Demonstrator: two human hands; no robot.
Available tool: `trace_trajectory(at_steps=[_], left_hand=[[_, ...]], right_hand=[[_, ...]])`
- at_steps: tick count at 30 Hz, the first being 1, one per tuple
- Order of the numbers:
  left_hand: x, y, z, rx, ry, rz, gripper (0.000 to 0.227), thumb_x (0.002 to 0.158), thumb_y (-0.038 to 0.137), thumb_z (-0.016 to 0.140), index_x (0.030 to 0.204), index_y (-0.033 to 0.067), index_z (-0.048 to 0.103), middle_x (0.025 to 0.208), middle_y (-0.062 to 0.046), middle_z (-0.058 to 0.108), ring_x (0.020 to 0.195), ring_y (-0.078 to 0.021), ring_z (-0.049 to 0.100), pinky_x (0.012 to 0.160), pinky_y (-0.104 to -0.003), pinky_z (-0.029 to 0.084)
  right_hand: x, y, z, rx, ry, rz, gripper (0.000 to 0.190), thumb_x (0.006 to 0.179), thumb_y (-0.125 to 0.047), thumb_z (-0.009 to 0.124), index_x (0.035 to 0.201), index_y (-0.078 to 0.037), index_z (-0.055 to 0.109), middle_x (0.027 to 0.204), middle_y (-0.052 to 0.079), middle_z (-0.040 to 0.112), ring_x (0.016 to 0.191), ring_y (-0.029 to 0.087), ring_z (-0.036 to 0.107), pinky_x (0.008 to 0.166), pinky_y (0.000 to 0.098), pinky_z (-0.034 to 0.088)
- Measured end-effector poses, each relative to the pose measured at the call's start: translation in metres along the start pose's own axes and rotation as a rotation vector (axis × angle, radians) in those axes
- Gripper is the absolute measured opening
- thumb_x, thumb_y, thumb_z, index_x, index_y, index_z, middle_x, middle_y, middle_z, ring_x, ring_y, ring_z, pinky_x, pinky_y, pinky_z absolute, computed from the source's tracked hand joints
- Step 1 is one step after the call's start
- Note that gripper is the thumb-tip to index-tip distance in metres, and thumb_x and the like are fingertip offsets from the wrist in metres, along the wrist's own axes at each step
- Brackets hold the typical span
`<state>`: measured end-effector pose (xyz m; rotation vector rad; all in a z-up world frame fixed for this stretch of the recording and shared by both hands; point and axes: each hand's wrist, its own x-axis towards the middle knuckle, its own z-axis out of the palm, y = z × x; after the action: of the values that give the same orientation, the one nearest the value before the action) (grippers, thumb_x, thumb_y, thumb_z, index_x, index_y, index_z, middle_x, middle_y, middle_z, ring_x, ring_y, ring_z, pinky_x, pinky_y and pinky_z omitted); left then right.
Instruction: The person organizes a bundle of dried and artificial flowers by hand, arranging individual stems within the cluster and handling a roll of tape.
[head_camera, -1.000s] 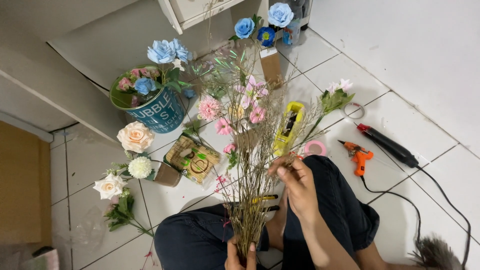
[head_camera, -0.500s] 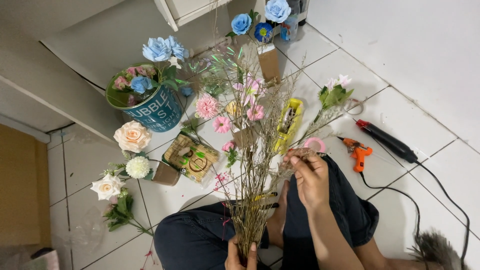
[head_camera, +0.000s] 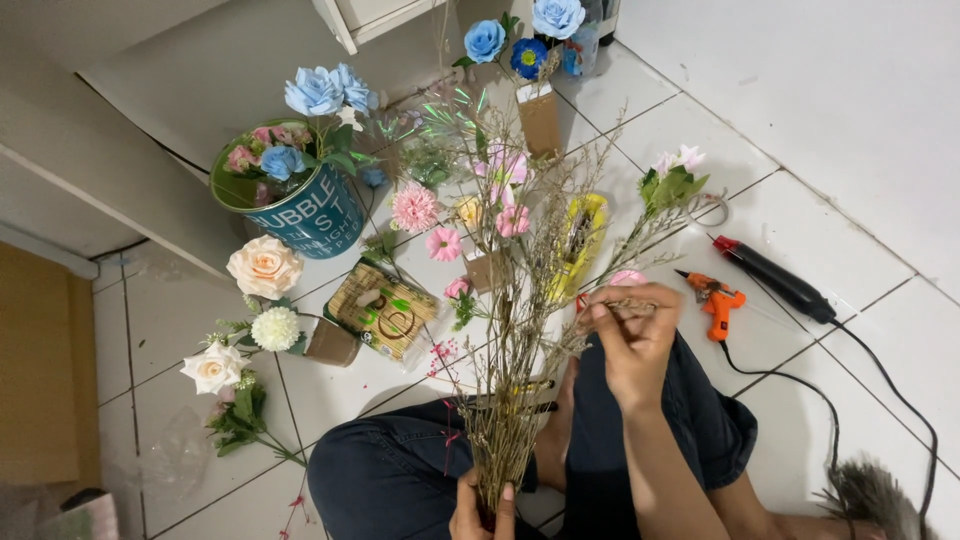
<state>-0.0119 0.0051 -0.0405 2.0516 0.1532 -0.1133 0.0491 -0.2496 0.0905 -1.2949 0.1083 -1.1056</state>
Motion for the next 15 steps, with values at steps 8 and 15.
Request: trace_trajectory(at_steps=[8,15], left_hand=[[0.001,0.002,-0.003,0.082,0.043,0.014,0.030,0.079,0.040,0.079,0.104,0.0246,0.074,0.066,0.002,0.072,0.041,-0.0105,0.052,0.040,-0.025,0.046],[-0.002,0.011,-0.009,0.124,0.055,0.045,0.029,0.079,0.041,0.078,0.102,0.0231,0.075,0.066,0.003,0.073,0.040,-0.0108,0.053,0.040,-0.026,0.045]], right_hand=[[0.006,0.009,-0.020,-0.581,-0.249,-0.112,0.028,0.102,0.002,0.052,0.105,-0.007,0.078,0.110,0.011,0.064,0.057,0.014,0.070,0.058,0.0229,0.056],[0.019,0.009,-0.025,-0.821,-0.461,-0.232,0.013,0.099,-0.001,0.058,0.092,-0.002,0.070,0.109,0.011,0.063,0.093,0.026,0.065,0.076,0.0371,0.053]])
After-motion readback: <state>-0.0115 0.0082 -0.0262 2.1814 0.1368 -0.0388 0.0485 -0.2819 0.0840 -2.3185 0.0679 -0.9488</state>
